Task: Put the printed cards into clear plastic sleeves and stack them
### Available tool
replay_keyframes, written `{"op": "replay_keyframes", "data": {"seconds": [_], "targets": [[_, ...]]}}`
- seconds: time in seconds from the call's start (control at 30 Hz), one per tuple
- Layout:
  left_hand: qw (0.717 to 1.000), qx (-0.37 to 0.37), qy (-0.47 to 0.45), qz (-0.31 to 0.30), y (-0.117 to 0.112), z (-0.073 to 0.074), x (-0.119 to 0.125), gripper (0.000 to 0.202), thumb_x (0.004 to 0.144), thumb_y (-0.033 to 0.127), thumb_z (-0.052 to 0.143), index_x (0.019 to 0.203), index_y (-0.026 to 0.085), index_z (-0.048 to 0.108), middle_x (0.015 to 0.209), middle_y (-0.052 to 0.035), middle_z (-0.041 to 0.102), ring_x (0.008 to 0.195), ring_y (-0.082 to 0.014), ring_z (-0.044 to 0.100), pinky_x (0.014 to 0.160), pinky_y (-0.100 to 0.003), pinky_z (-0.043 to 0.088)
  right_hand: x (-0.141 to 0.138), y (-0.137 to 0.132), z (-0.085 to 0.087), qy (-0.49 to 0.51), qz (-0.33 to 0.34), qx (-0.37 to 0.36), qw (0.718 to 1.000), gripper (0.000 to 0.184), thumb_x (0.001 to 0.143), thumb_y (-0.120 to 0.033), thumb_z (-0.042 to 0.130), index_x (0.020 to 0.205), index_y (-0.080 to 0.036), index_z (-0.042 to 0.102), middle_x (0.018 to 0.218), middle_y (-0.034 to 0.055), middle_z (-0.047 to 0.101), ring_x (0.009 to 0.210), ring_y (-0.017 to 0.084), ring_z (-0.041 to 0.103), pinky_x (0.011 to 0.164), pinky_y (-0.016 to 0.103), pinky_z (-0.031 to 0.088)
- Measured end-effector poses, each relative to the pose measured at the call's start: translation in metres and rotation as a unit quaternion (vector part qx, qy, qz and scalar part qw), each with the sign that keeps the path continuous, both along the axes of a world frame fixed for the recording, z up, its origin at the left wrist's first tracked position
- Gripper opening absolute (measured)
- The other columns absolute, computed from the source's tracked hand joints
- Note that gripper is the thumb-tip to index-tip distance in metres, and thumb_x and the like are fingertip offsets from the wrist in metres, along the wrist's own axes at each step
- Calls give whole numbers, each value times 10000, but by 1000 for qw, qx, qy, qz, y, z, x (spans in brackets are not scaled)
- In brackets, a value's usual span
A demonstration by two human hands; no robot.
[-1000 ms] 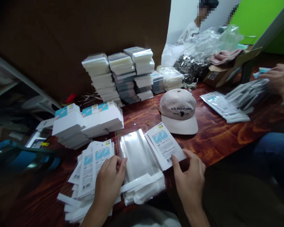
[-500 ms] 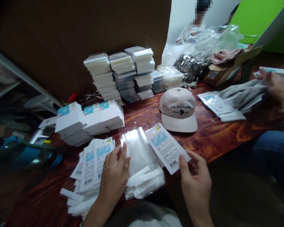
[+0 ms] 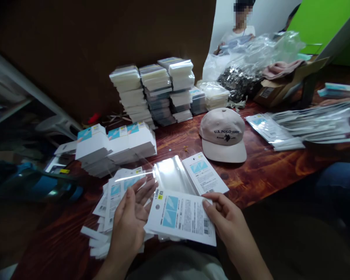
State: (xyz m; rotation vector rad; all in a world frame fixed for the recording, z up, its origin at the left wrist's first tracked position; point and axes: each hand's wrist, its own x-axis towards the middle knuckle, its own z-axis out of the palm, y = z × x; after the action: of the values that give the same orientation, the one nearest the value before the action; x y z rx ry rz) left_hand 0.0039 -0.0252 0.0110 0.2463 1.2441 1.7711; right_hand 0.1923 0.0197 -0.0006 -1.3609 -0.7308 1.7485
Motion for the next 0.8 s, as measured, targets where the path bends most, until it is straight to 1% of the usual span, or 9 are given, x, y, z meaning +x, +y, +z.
{"op": "replay_keyframes", "data": {"seconds": [0.07,0.13,0.27,0.3,0.4,0.47,0.57,0.67,0.8], "targets": [[999,-12,-40,-2,-1,1,2,403,884,481,557,1147,186,635,1175,-132,705,1123,-242,639,945,-382,507,-7,0,0,6,-26,12,1000,378,608,-374,859,883,-183,685,640,2,679,593,168,636,510,234,509],[998,-23,-63,-3,-3,0,7,400,876,465,578,1166,193,629,1201,-127,695,1100,-246,650,900,-369,532,-16,-2,-2,2,-48,30,998,389,611,-378,859,894,-188,673,603,-23,644,547,141,607,475,210,487],[996,-29,-89,-6,-5,-2,16,386,839,417,648,1152,191,637,1115,-111,729,997,-242,688,846,-378,555,-29,-10,-5,-27,-46,84,995,392,653,-415,831,915,-189,647,487,-79,529,356,62,426,335,166,323],[995,-32,-93,-4,-6,-2,16,388,830,408,663,1151,191,636,1095,-107,735,978,-238,692,847,-383,554,-31,-12,-6,-20,-43,88,995,403,655,-416,830,928,-190,639,486,-80,535,347,60,418,338,169,322],[994,-35,-101,8,-7,0,14,393,806,388,695,1141,191,637,1073,-97,737,969,-232,689,852,-380,547,-28,-17,-8,22,-29,65,997,417,656,-408,830,945,-184,631,516,-52,597,416,95,506,423,195,400],[995,-28,-99,2,-7,2,11,365,799,384,703,1098,181,651,1046,-93,740,962,-229,689,835,-361,548,-22,-19,-9,33,3,52,998,367,678,-402,816,906,-164,654,539,-24,624,473,108,533,475,208,421],[997,-15,-75,-13,-8,2,4,310,811,387,690,1046,187,656,1008,-72,745,912,-190,692,773,-292,547,-14,-20,-9,23,56,55,997,299,728,-395,785,867,-145,696,582,-2,639,519,106,525,510,211,421],[999,-17,-47,-15,-9,2,-2,288,830,400,665,1051,216,643,965,-36,747,829,-146,689,693,-238,534,-11,-18,-7,1,52,64,997,300,716,-409,789,865,-158,717,592,-8,633,523,111,520,513,219,420],[998,-30,-38,-47,-9,5,-4,265,802,400,696,979,208,653,925,-36,750,788,-146,689,661,-235,526,-13,-12,-3,-29,39,87,995,307,691,-425,797,837,-164,727,551,-20,608,505,114,503,499,223,410]]}}
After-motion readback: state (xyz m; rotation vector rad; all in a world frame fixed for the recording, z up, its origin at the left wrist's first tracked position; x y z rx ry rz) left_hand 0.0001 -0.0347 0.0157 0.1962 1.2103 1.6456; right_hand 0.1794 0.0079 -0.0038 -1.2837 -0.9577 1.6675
